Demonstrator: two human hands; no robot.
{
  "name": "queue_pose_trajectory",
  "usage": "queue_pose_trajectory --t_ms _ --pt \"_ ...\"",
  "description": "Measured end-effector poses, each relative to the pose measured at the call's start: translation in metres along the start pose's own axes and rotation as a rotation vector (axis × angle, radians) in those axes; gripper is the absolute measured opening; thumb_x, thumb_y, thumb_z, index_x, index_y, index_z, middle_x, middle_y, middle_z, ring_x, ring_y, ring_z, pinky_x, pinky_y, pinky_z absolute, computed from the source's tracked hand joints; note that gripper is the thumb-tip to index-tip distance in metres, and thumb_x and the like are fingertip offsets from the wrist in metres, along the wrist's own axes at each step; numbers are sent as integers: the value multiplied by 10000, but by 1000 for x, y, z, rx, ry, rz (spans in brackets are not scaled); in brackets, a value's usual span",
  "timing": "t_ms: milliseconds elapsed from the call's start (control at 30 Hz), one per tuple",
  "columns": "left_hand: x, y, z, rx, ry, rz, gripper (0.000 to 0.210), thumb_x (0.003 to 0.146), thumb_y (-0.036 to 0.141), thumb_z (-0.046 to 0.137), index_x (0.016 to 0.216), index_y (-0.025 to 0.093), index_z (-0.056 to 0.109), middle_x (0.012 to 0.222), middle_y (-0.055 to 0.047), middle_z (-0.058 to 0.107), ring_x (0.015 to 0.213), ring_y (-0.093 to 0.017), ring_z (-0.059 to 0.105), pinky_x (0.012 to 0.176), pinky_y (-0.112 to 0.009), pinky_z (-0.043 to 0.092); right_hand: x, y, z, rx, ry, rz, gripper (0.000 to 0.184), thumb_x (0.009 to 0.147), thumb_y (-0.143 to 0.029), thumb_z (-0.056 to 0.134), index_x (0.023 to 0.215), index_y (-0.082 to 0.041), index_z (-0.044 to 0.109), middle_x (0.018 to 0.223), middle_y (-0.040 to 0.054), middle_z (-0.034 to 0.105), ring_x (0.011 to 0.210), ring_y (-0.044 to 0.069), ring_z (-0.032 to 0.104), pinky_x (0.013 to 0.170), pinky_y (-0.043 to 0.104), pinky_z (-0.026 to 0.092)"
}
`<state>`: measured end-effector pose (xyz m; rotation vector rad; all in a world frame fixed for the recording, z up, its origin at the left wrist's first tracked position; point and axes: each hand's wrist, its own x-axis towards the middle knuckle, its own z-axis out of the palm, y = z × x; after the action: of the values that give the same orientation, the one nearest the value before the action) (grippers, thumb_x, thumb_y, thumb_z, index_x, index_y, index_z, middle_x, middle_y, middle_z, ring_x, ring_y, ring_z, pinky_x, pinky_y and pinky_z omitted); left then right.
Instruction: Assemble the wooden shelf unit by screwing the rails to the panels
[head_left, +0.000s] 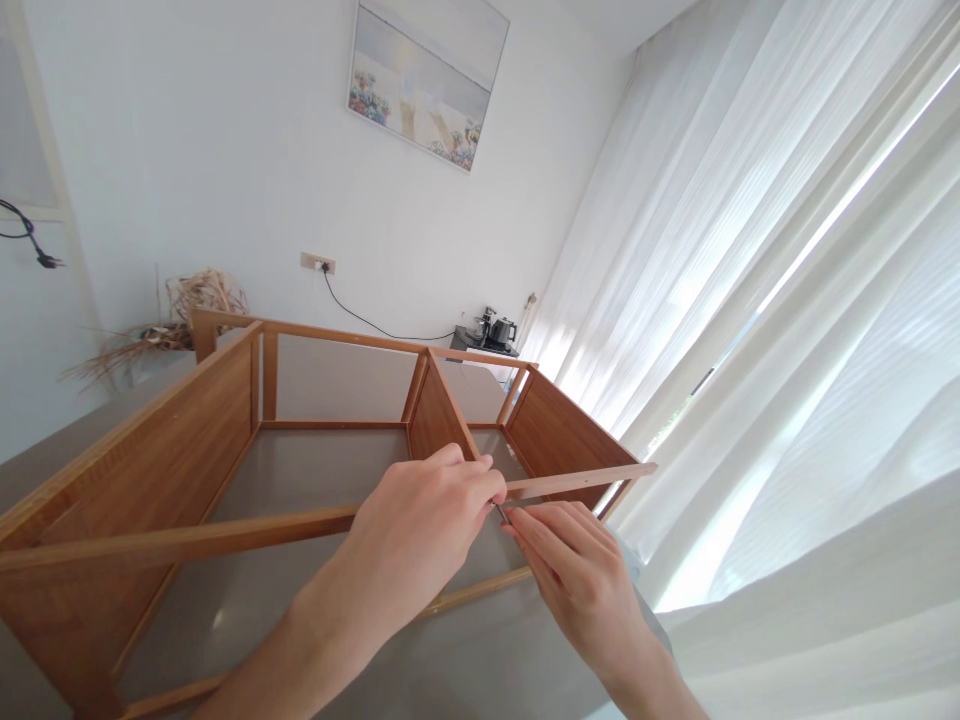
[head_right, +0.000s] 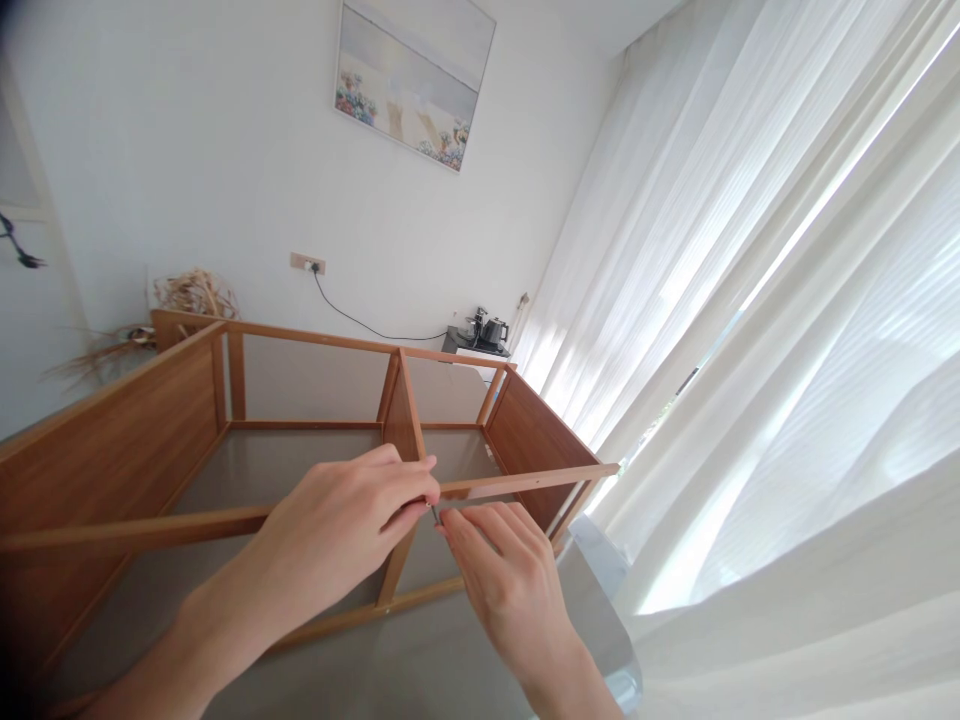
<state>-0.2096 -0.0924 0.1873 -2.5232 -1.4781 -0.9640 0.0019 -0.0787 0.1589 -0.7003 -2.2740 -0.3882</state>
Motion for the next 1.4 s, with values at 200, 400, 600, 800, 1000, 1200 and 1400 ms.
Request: queue_pose_trajectory --t_ms 200,400,600,800,1000,1200,1400 --pt "0 0 2 -8 -2 -6 243 961 131 505 866 285 667 991 44 716 745 -140 624 571 -269 349 2 1 -1 -23 -20 -31 177 963 -87 584 1087 -195 652 902 31 703 775 149 616 708 314 458" --pt "-1 -3 4 -9 0 -21 237 963 151 506 880 303 667 1008 58 710 736 -131 641 574 -267 363 5 -1 -3 -65 -39 -48 139 968 -95 596 1078 -164 647 884 34 685 761 143 590 709 312 431" --pt "-1 -3 5 6 5 -13 235 968 150 497 902 298 668 1039 39 718 756 -132 650 587 -265 381 11 3 -11 -121 -128 -88 196 988 -70 526 1124 -155 639 920 52 683 787 162 576 701 322 413" --pt "-1 -3 5 47 17 -2 204 972 189 519 861 279 664 1039 23 737 732 -140 643 554 -259 359 15 4 -17 -193 -103 -227 178 954 -36 552 1095 -96 644 908 75 692 795 178 581 690 333 412" --pt "-2 -2 4 43 16 -10 200 965 199 537 903 309 691 1084 45 743 706 -137 655 577 -267 393 10 1 -20 -161 -58 -223 204 937 -55 604 1135 -95 638 915 73 695 777 169 573 679 333 401" --pt "-1 -4 6 46 48 7 195 954 199 555 934 336 692 1113 80 737 772 -145 680 581 -266 410 13 7 -14 -167 -53 -199 196 936 -49 601 1118 -107 644 902 53 695 775 162 558 680 326 399" --pt "-1 -3 5 61 42 15 197 953 202 556 953 336 700 1117 70 742 777 -150 689 585 -266 430 15 6 -15 -209 -59 -252 170 930 -54 610 1091 -79 657 874 60 680 766 164 547 682 328 412"
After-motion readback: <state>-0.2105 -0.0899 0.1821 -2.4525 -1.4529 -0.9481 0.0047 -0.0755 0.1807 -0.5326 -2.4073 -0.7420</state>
